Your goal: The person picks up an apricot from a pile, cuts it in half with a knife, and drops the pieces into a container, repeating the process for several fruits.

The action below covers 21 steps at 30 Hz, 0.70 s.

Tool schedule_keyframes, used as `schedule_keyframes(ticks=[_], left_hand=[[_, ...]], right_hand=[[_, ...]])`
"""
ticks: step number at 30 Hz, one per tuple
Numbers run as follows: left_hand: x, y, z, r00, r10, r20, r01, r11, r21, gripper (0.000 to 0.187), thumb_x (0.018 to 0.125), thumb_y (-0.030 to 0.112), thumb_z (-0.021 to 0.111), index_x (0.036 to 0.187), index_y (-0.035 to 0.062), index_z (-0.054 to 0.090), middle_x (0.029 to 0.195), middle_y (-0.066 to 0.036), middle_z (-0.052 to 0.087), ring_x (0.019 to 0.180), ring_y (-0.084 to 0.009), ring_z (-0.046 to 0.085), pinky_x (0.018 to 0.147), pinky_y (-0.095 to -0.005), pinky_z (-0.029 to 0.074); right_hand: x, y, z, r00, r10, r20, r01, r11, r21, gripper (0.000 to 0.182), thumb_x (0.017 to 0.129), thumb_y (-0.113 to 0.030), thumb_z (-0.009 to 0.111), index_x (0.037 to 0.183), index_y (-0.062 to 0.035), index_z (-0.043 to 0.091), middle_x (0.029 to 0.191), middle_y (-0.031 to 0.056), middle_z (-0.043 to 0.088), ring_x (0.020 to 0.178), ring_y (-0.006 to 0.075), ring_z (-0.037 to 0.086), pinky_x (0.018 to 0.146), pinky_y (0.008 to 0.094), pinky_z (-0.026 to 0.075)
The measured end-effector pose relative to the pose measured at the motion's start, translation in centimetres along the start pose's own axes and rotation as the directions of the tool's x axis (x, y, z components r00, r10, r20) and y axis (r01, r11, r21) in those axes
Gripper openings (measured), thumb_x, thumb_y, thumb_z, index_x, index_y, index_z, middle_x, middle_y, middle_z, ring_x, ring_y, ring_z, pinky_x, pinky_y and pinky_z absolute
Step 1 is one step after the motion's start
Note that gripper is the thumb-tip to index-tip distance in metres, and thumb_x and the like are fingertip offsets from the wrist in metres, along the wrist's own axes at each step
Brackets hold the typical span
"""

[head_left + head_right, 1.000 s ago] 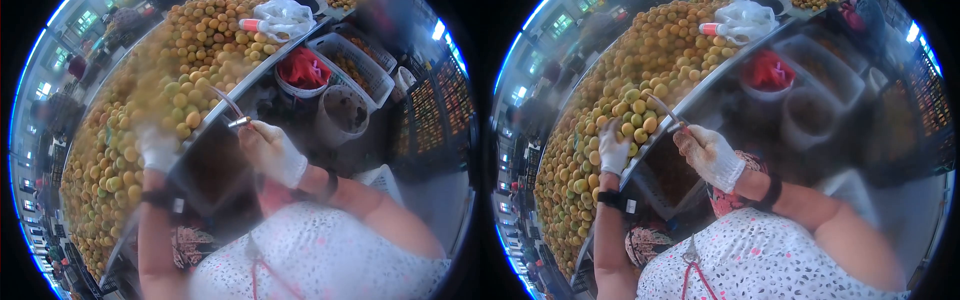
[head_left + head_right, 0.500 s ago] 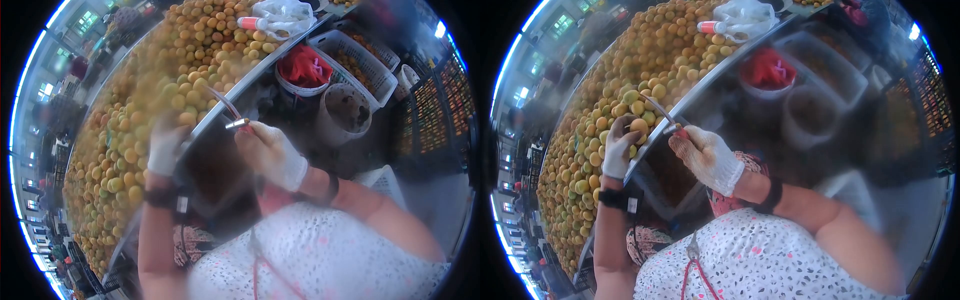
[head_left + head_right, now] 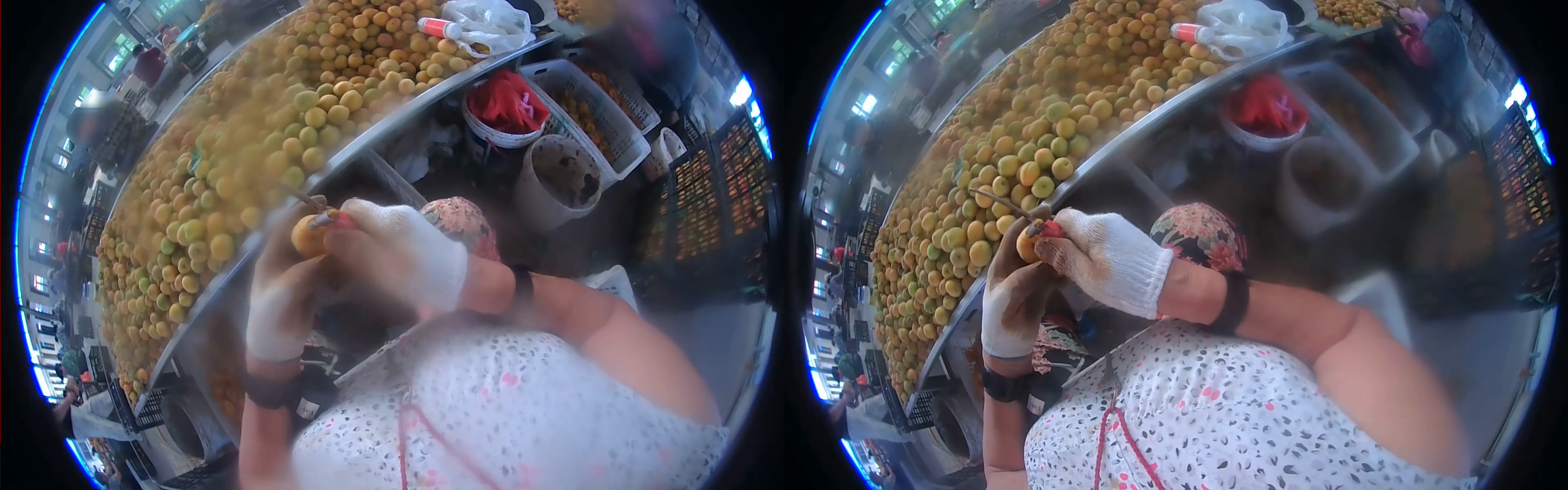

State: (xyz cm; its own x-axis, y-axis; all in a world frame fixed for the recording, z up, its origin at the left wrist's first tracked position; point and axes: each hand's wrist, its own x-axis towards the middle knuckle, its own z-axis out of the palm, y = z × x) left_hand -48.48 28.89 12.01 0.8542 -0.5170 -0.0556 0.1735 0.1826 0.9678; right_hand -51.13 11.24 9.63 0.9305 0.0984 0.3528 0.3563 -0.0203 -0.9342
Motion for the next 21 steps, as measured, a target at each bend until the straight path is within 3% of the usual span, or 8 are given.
schedule_keyframes(ticks=[1,4,6,10,12,14,19,21], left_hand=[[-0.4,0.1,-0.5,0.999,-0.004,-0.033,0.004,1.000,-0.008,0.062,0.084,0.009,0.058,0.143,-0.0029,0.043,0.127,-0.012,0.058,0.112,-0.0192,0.060,0.091,-0.0288,0.050],[-1.7,1.1,-0.3,0.995,0.041,-0.092,-0.037,0.998,0.050,0.061,0.083,0.010,0.059,0.141,-0.0032,0.044,0.116,-0.008,0.061,0.098,-0.0151,0.062,0.082,-0.0244,0.050],[-2.2,1.4,-0.5,0.994,0.061,-0.094,-0.056,0.997,0.057,0.058,0.083,0.010,0.060,0.138,-0.0026,0.046,0.110,-0.006,0.061,0.091,-0.0123,0.060,0.077,-0.0225,0.048],[-2.9,1.5,-0.9,0.994,0.075,-0.080,-0.066,0.991,0.117,0.045,0.082,0.010,0.059,0.126,0.0004,0.052,0.096,0.000,0.058,0.076,-0.0065,0.053,0.066,-0.0192,0.041],[-3.1,1.4,-0.2,0.991,0.076,-0.110,-0.069,0.995,0.070,0.043,0.082,0.010,0.058,0.124,0.0011,0.052,0.095,0.000,0.057,0.075,-0.0063,0.052,0.065,-0.0191,0.041],[-3.2,1.3,0.1,0.987,0.073,-0.140,-0.070,0.997,0.024,0.041,0.082,0.010,0.058,0.121,0.0019,0.052,0.095,0.000,0.056,0.074,-0.0060,0.051,0.064,-0.0191,0.041],[-3.1,1.0,-0.3,0.976,0.149,-0.162,-0.108,0.966,0.235,0.043,0.081,0.007,0.053,0.124,0.0014,0.050,0.098,-0.001,0.056,0.076,-0.0055,0.052,0.063,-0.0188,0.042],[-2.6,0.4,-0.4,0.973,0.170,-0.157,-0.121,0.952,0.279,0.045,0.080,0.006,0.051,0.125,0.0009,0.049,0.100,-0.002,0.056,0.077,-0.0055,0.053,0.064,-0.0191,0.043]], right_hand=[[0.0,-0.2,0.4,1.000,-0.008,0.009,0.008,1.000,-0.003,0.024,0.101,-0.023,0.058,0.106,-0.0003,0.063,0.083,0.0219,0.066,0.076,0.0252,0.069,0.066,0.0352,0.051],[-0.2,-0.2,1.3,0.997,-0.071,0.006,0.072,0.996,-0.048,0.026,0.101,-0.026,0.057,0.104,-0.0005,0.062,0.080,0.0243,0.065,0.075,0.0345,0.069,0.063,0.0373,0.051],[-0.3,-0.4,1.5,0.990,-0.072,0.125,0.108,0.943,-0.316,0.028,0.101,-0.029,0.056,0.101,-0.0011,0.060,0.076,0.0249,0.064,0.075,0.0412,0.067,0.060,0.0407,0.050],[-0.3,0.3,2.4,0.983,-0.154,0.096,0.178,0.922,-0.344,0.029,0.101,-0.030,0.055,0.099,-0.0012,0.057,0.071,0.0233,0.063,0.071,0.0425,0.066,0.056,0.0433,0.049],[-0.4,0.4,2.8,0.980,-0.166,0.113,0.200,0.845,-0.496,0.028,0.101,-0.029,0.055,0.098,-0.0009,0.055,0.070,0.0233,0.062,0.070,0.0427,0.065,0.055,0.0447,0.048],[-0.8,1.1,3.2,0.982,-0.154,0.104,0.186,0.848,-0.496,0.028,0.101,-0.029,0.055,0.097,-0.0008,0.053,0.069,0.0228,0.062,0.068,0.0421,0.065,0.054,0.0445,0.048],[-1.3,1.6,3.7,0.985,-0.150,0.090,0.174,0.896,-0.408,0.027,0.102,-0.027,0.055,0.095,-0.0008,0.051,0.066,0.0215,0.061,0.066,0.0404,0.065,0.052,0.0427,0.047],[-1.3,0.6,3.6,0.992,-0.128,0.017,0.128,0.970,-0.206,0.022,0.102,-0.021,0.055,0.096,-0.0003,0.052,0.065,0.0189,0.061,0.061,0.0349,0.066,0.051,0.0402,0.047]])
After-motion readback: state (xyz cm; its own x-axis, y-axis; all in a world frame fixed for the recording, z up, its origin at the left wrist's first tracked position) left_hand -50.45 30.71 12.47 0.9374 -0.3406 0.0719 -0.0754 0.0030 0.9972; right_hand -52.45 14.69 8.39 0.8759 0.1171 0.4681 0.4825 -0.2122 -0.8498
